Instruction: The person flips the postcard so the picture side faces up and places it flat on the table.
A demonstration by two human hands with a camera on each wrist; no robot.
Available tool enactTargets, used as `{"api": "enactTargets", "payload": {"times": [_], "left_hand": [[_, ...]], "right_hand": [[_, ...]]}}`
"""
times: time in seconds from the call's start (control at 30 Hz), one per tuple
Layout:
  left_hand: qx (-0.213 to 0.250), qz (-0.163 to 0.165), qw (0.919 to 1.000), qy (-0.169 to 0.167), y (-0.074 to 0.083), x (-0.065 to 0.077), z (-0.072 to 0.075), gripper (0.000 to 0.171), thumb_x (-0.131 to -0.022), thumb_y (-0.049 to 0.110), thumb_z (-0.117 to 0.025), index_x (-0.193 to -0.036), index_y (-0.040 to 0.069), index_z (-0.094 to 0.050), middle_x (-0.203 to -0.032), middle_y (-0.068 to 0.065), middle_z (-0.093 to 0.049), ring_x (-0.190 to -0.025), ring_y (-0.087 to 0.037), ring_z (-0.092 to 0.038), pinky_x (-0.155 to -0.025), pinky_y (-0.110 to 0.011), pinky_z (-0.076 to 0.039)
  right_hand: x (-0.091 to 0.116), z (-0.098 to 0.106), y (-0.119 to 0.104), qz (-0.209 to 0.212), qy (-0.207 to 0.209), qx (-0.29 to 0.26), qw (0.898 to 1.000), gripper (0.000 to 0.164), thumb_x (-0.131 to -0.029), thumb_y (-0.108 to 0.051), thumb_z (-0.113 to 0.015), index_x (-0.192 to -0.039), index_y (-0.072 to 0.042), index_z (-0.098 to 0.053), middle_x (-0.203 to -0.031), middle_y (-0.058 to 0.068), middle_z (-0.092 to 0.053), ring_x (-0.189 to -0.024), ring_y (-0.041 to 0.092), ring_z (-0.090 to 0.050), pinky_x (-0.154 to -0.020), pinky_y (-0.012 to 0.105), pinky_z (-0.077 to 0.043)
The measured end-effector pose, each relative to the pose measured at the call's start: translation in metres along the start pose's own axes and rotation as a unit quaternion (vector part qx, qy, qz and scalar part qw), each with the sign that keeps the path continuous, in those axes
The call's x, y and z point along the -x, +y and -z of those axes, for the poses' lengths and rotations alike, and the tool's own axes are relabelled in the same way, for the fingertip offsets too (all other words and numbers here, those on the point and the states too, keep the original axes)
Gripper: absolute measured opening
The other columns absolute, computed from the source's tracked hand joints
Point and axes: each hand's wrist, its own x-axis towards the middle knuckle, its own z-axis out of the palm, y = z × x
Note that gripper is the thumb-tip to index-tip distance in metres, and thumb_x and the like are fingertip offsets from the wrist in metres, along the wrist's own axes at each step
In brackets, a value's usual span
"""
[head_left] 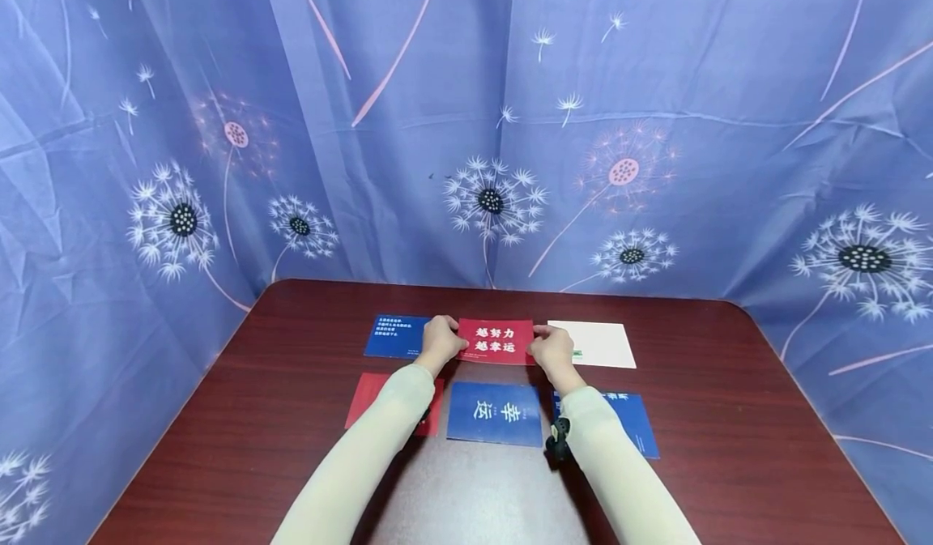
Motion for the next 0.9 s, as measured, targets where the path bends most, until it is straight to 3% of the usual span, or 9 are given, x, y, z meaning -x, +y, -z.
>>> {"api": "enactTargets", "payload": {"times": [0.47, 0.9], "left_hand": [[-0.044, -0.022, 0.9986, 0.02, -0.0001, -0.0002, -0.0063, 0.032, -0.073, 0.005, -0.08, -0.101, -0.004, -0.068, -0.102, -0.018, -0.068, -0.097, -0.033, -0.062, -0.082, -0.04, -0.054], [-0.063, -0.025, 0.9976, 0.016, 0.0042, 0.0021, -0.0047, 0.028, -0.074, 0.001, -0.074, -0.1, -0.005, -0.066, -0.099, -0.019, -0.067, -0.094, -0.034, -0.063, -0.082, -0.041, -0.054]], "right_hand": [[0.0004, -0.0002, -0.0029, -0.004, -0.016, 0.044, 0.999, 0.04, -0.072, 0.007, -0.06, -0.111, 0.006, -0.068, -0.109, 0.024, -0.066, -0.085, 0.029, -0.058, -0.056, 0.024, -0.044], [0.0009, 0.0011, -0.0031, 0.002, -0.019, 0.04, 0.999, 0.043, -0.072, 0.007, -0.06, -0.114, 0.007, -0.066, -0.109, 0.025, -0.066, -0.082, 0.029, -0.055, -0.054, 0.023, -0.041]]}}
